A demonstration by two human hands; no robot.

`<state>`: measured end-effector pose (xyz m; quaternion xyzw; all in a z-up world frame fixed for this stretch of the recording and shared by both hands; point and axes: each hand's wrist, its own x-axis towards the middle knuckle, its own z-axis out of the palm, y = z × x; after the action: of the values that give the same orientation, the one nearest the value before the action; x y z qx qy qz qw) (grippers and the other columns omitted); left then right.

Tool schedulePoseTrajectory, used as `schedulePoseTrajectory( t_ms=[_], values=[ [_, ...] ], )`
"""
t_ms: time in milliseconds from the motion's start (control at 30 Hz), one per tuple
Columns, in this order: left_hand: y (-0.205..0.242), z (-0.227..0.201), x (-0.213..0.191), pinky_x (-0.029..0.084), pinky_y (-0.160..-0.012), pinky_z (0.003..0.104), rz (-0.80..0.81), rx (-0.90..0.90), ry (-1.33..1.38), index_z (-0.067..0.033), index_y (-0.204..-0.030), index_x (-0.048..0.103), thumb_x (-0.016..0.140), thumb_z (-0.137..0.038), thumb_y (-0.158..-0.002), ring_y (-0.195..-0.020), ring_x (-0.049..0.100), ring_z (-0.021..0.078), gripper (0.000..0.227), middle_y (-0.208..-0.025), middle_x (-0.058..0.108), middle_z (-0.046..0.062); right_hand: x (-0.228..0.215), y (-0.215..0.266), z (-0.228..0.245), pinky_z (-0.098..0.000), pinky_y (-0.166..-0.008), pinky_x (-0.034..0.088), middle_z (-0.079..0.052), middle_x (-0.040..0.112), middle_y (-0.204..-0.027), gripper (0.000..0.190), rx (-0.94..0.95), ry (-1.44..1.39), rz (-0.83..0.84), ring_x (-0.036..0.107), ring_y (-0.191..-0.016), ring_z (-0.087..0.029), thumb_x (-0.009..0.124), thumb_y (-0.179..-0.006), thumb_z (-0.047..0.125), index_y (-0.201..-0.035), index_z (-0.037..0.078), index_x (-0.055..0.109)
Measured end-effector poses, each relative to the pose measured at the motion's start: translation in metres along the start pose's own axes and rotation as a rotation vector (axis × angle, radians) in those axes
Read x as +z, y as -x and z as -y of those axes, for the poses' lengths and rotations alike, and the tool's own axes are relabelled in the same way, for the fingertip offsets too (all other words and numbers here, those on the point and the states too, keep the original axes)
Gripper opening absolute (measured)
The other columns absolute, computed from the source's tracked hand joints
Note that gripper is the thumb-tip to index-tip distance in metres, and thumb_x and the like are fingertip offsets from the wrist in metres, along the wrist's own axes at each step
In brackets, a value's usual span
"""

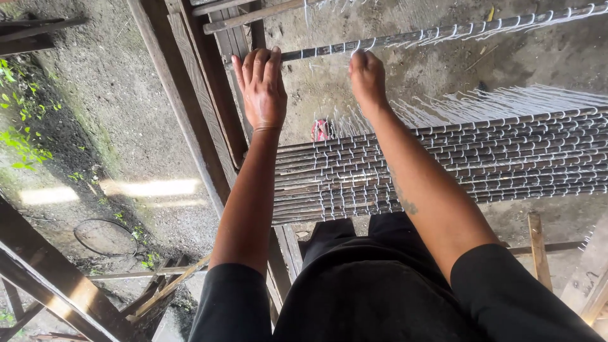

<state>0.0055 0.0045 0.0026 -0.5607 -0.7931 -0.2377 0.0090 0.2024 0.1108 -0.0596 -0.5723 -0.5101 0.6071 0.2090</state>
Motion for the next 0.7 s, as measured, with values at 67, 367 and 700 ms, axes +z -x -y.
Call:
schedulePoseTrajectory(
  t_ms=[67,367,700],
  values=[
    [0.002,0.001,0.001,0.023,-0.123,0.06,0.003,-0.004,0.0,-0.0122,-0.128,0.063,0.059,-0.009,-0.105,-0.12,0.061,0.0312,0.023,-0.12,0.066,0.008,-0.005,0.003,-0.002,-0.0205,-0.047,0.032,0.006,0.044,-0.064,0.03,0.043,0.008,-0.063,0.037,-0.054,-0.007,0.036,-0.1,0.018,-0.07,0.018,0.042],
    [-0.002,-0.002,-0.002,0.024,-0.122,0.059,-0.01,-0.001,0.004,-0.0121,-0.126,0.064,0.06,-0.008,-0.105,-0.118,0.061,0.0308,0.022,-0.118,0.066,0.007,-0.006,-0.001,-0.008,-0.0239,-0.044,0.03,0.006,0.044,-0.064,0.039,0.01,0.186,-0.102,0.038,-0.053,-0.008,0.035,-0.11,0.032,-0.076,0.018,0.047],
    [-0.002,-0.002,-0.002,0.023,-0.122,0.059,-0.025,0.005,0.028,-0.0115,-0.125,0.065,0.059,-0.012,-0.107,-0.118,0.061,0.0331,0.019,-0.12,0.067,0.01,-0.055,0.032,0.056,-0.0211,-0.051,0.062,-0.022,0.044,-0.155,0.052,0.251,0.358,0.002,0.082,-0.083,-0.022,0.049,-0.108,0.027,-0.154,0.008,0.037]
  ],
)
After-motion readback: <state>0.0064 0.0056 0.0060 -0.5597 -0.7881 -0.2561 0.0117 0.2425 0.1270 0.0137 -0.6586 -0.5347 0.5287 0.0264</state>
